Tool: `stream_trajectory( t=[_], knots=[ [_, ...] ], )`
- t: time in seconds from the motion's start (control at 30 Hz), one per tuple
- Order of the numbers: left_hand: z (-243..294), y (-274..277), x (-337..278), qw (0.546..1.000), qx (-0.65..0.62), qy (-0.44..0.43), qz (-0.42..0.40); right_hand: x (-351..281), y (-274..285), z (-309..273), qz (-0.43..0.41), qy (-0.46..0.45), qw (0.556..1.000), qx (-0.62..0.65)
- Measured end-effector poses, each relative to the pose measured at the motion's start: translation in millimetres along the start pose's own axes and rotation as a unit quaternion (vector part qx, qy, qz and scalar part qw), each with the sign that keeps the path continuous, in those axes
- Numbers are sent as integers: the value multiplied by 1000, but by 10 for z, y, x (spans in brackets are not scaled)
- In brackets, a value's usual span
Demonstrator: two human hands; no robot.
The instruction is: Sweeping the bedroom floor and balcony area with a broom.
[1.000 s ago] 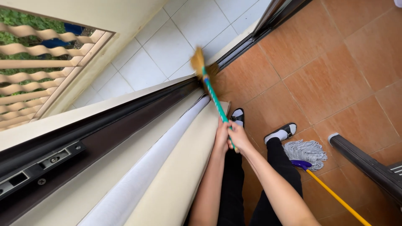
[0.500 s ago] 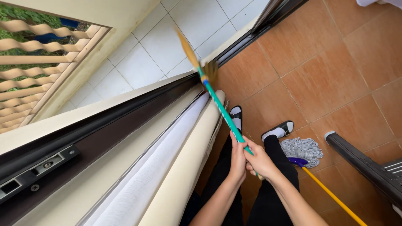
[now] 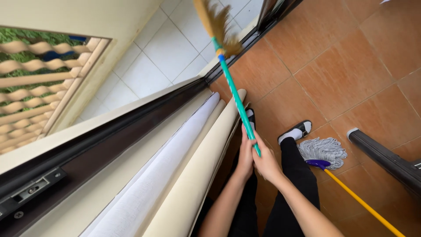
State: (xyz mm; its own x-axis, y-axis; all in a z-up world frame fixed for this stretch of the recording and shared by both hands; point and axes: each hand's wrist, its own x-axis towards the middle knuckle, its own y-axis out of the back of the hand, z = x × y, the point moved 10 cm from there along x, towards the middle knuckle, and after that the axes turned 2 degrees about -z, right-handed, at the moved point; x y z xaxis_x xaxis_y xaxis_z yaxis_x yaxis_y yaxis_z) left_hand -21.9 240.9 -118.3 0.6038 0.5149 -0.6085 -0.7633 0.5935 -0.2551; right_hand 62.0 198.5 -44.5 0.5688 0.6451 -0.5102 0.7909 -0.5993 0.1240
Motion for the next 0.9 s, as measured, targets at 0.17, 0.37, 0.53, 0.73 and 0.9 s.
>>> stream_trajectory(
  t=[0.17, 0.37, 0.53, 0.73, 0.9],
  knots=[
    [243, -410, -270, 968, -188, 161, 36, -155, 192, -107, -114, -303, 946, -16],
    [-968, 229, 777, 960, -224, 162, 38, 695, 0, 644, -46, -143, 982, -117],
    [-37, -511, 412, 972, -130, 194, -7, 352, 247, 767, 4, -95, 987, -126],
    [-122, -967, -588, 988, 94, 110, -55, -940, 937, 110, 74, -117, 990, 26],
    [-855, -1704, -1034, 950, 85, 261, -147, -1822, 1464, 749, 279, -83, 956, 48]
  ],
)
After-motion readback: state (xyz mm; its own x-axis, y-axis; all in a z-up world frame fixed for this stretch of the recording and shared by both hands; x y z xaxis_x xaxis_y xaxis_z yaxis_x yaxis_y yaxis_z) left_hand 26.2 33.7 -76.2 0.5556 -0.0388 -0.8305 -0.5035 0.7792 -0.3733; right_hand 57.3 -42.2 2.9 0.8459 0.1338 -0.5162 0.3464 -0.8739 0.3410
